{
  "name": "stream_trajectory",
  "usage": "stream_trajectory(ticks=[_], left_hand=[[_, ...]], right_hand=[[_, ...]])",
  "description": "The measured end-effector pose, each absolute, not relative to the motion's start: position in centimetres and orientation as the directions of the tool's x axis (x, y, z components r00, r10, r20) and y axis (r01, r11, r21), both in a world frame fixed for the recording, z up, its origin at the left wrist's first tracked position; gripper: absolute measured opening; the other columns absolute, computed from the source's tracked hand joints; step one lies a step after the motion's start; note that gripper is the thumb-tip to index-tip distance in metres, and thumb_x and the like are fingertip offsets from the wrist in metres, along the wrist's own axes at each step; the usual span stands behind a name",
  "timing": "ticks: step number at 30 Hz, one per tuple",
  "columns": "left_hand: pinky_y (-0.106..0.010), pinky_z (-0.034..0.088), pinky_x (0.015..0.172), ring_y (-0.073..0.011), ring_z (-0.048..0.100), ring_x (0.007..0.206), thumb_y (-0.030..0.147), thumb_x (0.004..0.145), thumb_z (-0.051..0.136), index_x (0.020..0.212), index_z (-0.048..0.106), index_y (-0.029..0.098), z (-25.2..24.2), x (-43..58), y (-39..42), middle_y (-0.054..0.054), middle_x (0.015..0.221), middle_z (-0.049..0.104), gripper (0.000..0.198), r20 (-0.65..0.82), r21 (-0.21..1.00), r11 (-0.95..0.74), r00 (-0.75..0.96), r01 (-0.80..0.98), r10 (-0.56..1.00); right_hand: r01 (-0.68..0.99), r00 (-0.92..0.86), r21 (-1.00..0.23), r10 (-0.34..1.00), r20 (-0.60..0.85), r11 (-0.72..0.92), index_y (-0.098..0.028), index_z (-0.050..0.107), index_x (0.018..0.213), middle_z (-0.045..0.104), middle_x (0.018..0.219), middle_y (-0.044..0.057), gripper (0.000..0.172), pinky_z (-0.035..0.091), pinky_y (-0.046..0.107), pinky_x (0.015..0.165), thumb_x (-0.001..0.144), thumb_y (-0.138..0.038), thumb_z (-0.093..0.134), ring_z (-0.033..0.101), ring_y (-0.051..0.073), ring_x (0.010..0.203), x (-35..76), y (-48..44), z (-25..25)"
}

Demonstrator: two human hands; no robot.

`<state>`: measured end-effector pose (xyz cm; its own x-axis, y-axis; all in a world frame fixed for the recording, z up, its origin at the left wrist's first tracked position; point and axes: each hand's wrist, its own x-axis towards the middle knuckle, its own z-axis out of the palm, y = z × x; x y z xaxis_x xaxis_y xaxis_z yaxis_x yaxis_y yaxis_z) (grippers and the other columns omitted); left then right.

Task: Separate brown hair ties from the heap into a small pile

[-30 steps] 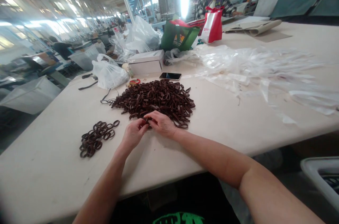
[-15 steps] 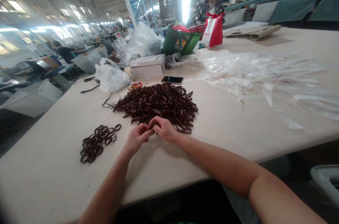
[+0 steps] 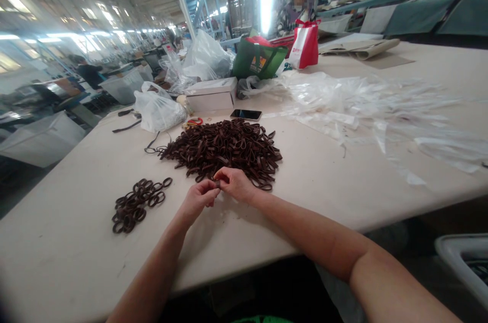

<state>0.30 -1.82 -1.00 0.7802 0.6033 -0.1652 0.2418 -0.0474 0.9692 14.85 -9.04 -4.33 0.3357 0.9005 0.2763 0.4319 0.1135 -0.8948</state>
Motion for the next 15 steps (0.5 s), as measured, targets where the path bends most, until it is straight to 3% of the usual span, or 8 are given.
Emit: stream_trajectory(ticks=[5,10,15], left_hand=[[-0.019,0.032,0.046,-0.0059,0.041,0.044,0.038,0.064,0.069,0.068,0.055,0.016,-0.8,0.0,-1.4,0.008,0.049,0.047,0.027,-0.152,0.974,-0.034,0.757,0.224,0.635],[-0.020,0.032,0.047,-0.0075,0.042,0.044,0.036,0.064,0.065,0.067,0.056,0.017,-1.2,-0.3,0.1,0.006,0.047,0.051,0.021,-0.064,0.970,-0.103,0.641,0.220,0.765],[-0.021,0.037,0.055,-0.0089,0.048,0.055,0.035,0.065,0.067,0.071,0.062,0.016,-1.8,-0.3,0.3,0.004,0.057,0.057,0.021,-0.011,0.970,-0.149,0.646,0.192,0.764]], right_hand=[[0.450,0.327,-0.890,0.913,0.246,0.078,-0.015,0.066,0.078,0.062,0.068,-0.002,0.014,0.038,0.021,0.059,0.071,-0.012,0.054,0.051,0.010,0.061,15.2,-9.3,-4.1],[0.103,0.177,-0.984,0.971,0.159,0.142,-0.015,0.062,0.085,0.058,0.069,-0.002,0.015,0.039,0.021,0.055,0.077,-0.026,0.056,0.049,0.010,0.059,15.0,-9.7,-3.6],[0.391,0.131,-0.829,0.867,0.480,0.400,-0.016,0.061,0.076,0.058,0.086,0.003,0.005,0.045,0.023,0.066,0.073,-0.014,0.057,0.055,0.012,0.073,14.3,-9.8,-3.3]])
